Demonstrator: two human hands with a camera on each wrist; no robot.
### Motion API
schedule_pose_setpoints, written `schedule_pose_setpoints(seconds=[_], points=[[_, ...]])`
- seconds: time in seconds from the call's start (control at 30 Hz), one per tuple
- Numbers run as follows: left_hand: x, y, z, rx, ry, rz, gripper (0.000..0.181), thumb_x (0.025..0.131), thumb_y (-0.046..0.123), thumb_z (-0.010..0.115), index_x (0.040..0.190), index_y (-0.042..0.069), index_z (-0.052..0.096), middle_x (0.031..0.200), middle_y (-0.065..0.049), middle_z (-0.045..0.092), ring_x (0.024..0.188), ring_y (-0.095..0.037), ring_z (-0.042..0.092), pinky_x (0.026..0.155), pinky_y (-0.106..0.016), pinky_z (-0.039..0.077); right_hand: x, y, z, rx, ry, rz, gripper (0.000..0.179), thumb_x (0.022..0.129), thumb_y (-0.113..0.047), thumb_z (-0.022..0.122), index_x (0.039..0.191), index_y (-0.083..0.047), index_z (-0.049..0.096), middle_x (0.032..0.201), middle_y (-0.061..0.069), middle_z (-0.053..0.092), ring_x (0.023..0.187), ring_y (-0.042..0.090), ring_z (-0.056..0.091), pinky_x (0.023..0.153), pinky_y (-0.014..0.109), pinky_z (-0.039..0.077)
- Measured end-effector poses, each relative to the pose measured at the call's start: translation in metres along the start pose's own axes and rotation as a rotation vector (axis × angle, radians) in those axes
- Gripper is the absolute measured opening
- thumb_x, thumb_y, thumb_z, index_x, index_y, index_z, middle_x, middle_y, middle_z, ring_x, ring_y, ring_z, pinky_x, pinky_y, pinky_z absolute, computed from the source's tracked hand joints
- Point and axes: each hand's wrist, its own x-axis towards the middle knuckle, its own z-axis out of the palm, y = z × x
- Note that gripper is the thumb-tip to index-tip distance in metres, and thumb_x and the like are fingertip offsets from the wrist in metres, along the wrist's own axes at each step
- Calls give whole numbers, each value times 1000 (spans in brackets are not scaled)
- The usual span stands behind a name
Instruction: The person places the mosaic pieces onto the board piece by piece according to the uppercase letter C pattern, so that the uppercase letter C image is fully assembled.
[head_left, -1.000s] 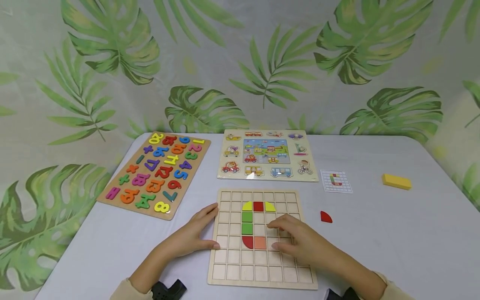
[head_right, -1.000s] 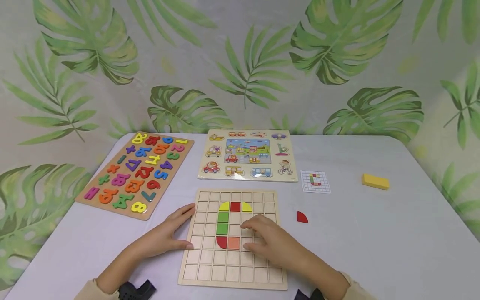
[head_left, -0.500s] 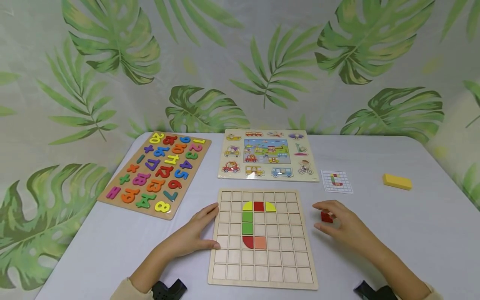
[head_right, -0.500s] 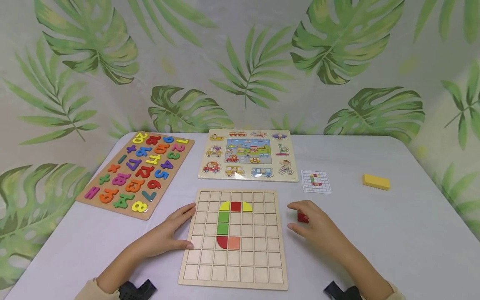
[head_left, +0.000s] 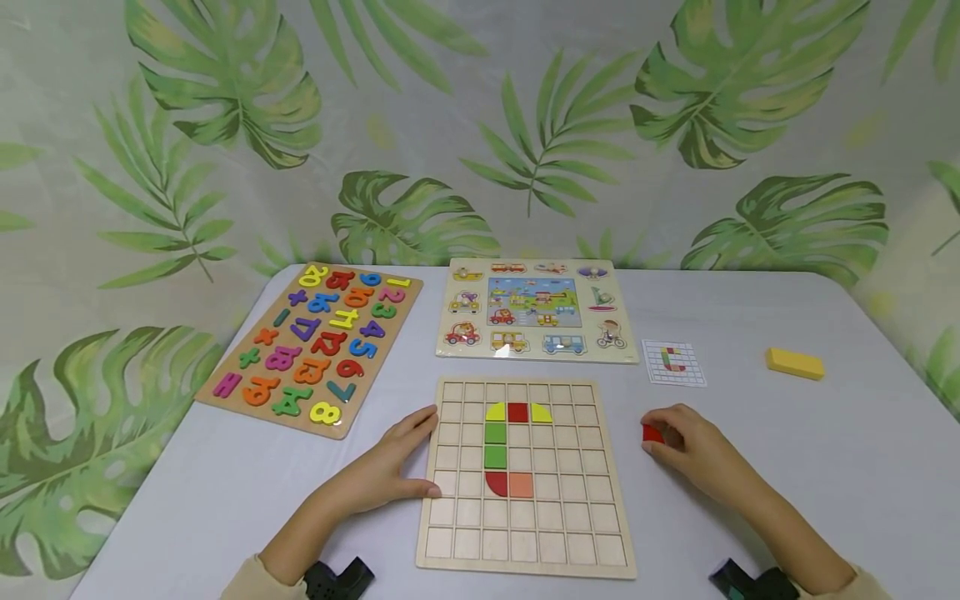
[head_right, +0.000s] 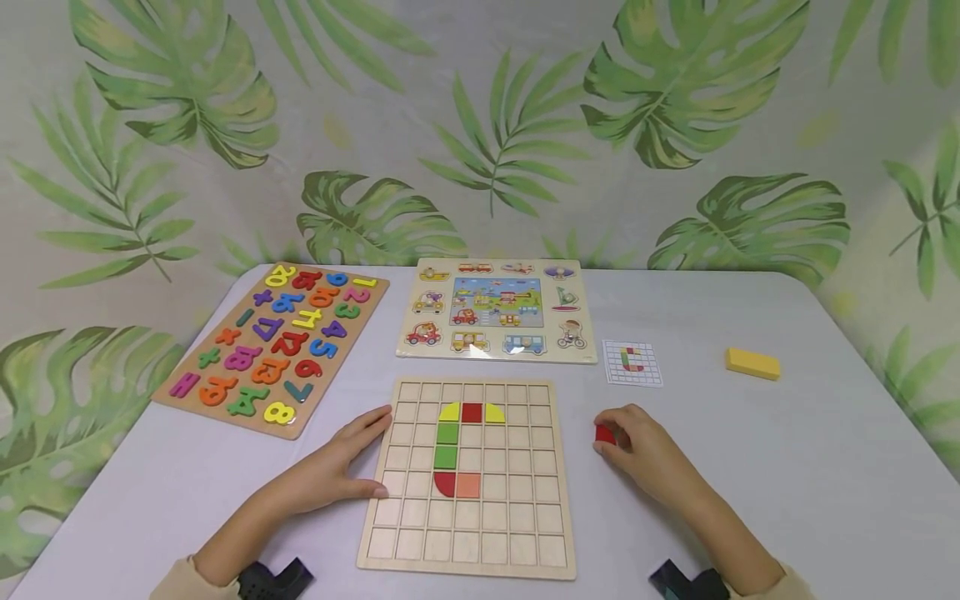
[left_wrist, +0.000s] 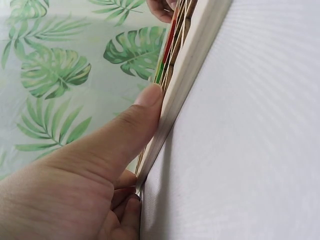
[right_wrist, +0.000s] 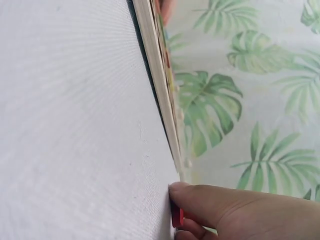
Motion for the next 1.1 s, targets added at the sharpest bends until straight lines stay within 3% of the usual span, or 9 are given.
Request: schedule_pose_setpoints(seconds=[0.3,0.53,0.73,0.9,1.1], points=[[0,0,-1,6,1,11,94,70,43,72,143,8,23,149,-3,13,133,-21,10,104,-44,19,-1,-19,-3,11,41,-34,28,73,-8,74,98,-6,61,82,-4,54,69,8,46,57,21,42],[0,0,0,1,0,8,94,70,43,72,143,8,23,149,-3,13,133,-22,10,104,-44,18,-3,-50,1,65,67,-187,37,70,-1,74,105,-6,62,84,-9,53,68,7,46,55,20,42],[0,0,0,0,-1,-4,94,70,44,72,143,9,24,149,-2,13,133,-21,10,104,-43,18,0,-75,16,137,6,-310,32,74,-7,73,104,-7,62,91,-9,55,70,6,47,57,19,44],[0,0,0,4,3,-4,94,70,45,72,143,9,24,149,-1,13,133,-21,10,104,-44,19,2,-87,33,195,-108,-272,26,79,-16,69,104,-11,61,88,-11,53,72,7,47,59,20,44],[0,-1,0,2,4,5,94,70,45,71,143,9,24,149,-2,13,133,-21,10,104,-43,18,3,-90,49,157,-166,-225,22,80,-23,69,100,-15,62,84,-12,50,72,6,45,59,18,41]])
